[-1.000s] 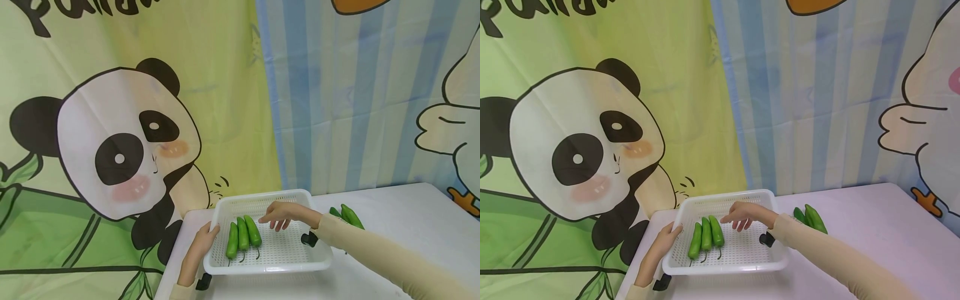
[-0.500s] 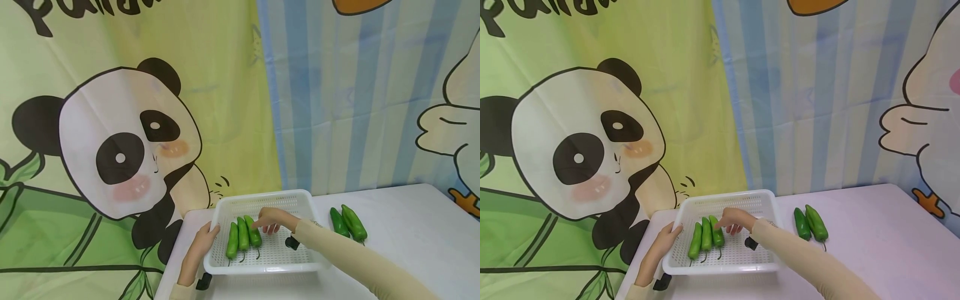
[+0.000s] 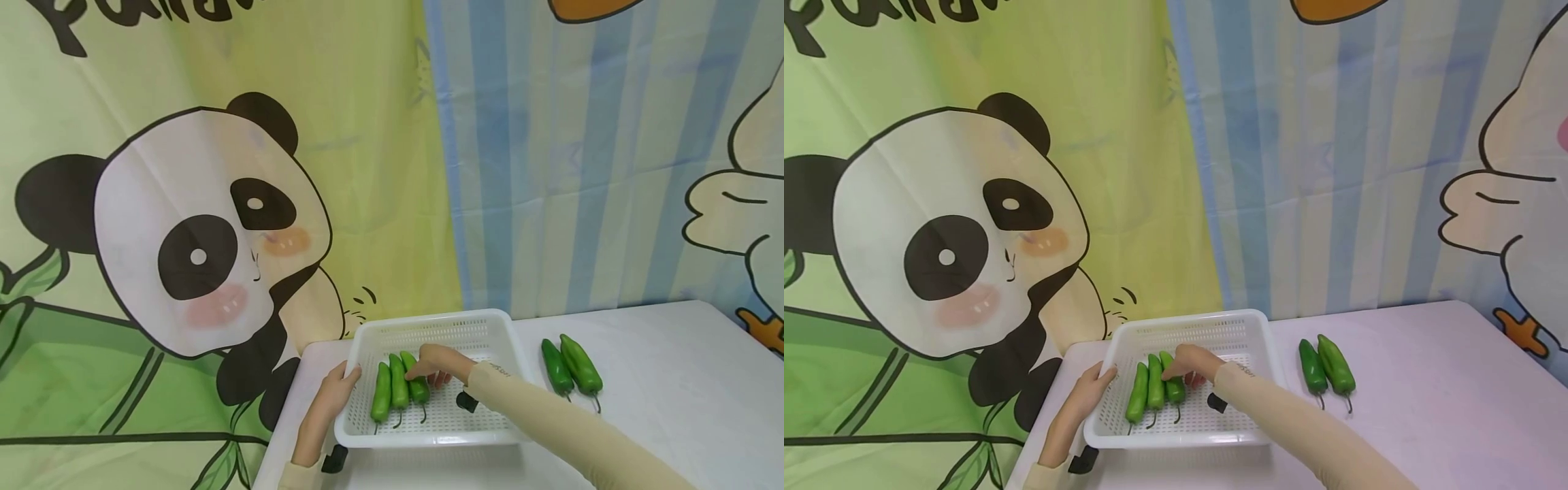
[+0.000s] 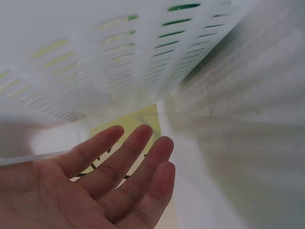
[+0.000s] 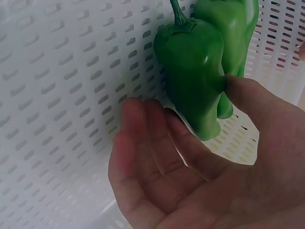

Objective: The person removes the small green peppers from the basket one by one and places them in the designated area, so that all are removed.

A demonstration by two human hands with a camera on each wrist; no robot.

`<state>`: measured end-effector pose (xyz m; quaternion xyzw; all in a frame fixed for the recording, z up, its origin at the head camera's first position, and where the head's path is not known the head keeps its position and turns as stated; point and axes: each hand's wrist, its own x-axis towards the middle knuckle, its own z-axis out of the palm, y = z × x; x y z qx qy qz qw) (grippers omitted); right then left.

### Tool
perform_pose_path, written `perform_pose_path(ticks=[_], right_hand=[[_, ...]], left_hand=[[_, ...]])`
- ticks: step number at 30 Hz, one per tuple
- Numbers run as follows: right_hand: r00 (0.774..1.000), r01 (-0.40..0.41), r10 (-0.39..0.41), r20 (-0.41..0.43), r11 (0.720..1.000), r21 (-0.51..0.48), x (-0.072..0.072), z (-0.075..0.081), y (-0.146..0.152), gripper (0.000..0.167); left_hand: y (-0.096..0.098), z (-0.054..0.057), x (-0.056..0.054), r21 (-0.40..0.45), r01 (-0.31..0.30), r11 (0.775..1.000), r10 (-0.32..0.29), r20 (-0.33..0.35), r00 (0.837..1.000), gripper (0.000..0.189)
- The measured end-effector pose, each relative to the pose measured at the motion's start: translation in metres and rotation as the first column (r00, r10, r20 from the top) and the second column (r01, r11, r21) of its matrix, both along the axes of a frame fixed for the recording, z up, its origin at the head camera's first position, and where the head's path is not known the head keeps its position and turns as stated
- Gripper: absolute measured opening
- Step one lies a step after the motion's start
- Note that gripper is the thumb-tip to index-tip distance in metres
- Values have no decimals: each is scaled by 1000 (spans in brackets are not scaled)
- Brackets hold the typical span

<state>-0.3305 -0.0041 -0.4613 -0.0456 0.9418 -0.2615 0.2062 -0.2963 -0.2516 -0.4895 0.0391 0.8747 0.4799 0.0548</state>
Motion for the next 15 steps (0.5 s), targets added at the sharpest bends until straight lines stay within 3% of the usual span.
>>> perform_pose_path(ticks=[15], right_hand=[[999, 29, -29, 25, 999, -17, -3, -2, -1, 35]], left_hand=[[0, 0, -1, -4, -11, 1000, 11, 7, 1000, 55]])
